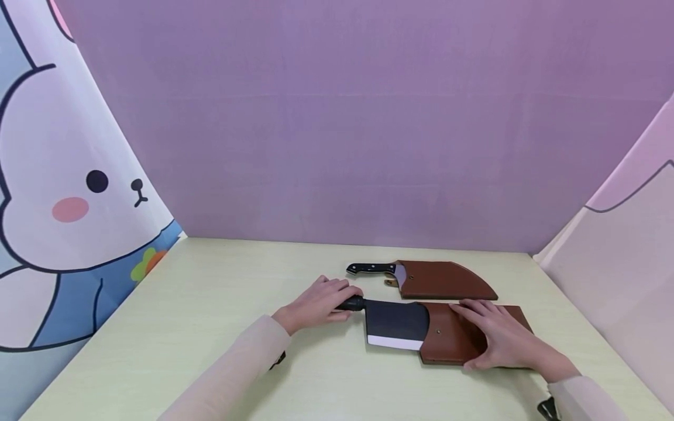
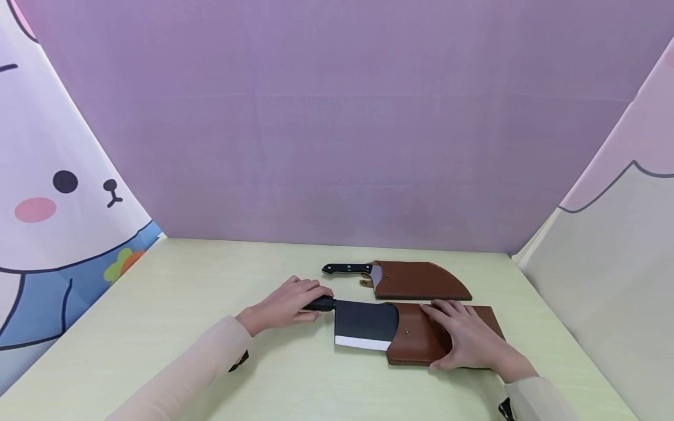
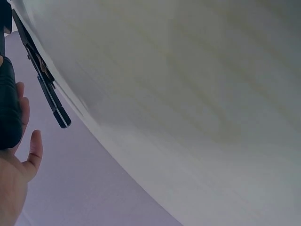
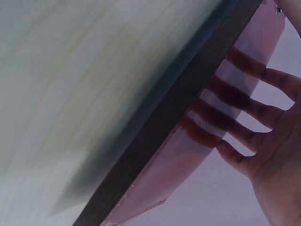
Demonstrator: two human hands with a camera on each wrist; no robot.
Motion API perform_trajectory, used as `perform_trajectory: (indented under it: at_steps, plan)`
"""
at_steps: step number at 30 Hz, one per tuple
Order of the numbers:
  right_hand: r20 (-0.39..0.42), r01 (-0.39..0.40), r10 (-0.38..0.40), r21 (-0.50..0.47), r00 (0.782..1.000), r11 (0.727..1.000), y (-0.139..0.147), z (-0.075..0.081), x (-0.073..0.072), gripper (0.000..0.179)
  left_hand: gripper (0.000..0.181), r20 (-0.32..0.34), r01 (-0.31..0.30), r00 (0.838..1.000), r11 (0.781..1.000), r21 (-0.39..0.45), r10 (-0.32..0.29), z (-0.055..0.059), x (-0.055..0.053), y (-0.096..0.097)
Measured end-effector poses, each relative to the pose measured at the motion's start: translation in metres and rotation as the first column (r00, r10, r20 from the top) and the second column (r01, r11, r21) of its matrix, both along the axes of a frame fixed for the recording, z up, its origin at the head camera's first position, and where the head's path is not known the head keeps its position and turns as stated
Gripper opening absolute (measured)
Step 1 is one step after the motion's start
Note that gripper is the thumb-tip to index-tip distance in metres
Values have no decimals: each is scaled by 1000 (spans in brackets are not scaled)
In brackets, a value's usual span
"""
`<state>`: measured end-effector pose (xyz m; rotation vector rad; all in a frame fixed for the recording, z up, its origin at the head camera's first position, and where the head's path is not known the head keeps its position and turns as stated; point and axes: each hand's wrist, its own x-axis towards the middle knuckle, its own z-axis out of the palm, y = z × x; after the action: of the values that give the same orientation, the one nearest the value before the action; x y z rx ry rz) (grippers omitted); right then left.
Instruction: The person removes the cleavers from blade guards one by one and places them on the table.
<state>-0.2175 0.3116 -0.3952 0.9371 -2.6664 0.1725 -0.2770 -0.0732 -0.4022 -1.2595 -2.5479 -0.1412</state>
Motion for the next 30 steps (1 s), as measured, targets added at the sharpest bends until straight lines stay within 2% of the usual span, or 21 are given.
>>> perform_trajectory:
  at_steps: [22, 30]
  plan:
    - [-2, 33, -32, 6, 999, 999, 9, -1, 0, 105, 37, 76, -8, 997, 999, 34, 5, 2, -1, -12]
    - [21, 48, -49, 5, 999, 999, 13, -2, 1, 105, 37, 61, -4, 998, 1000, 31, 2, 1, -1, -16]
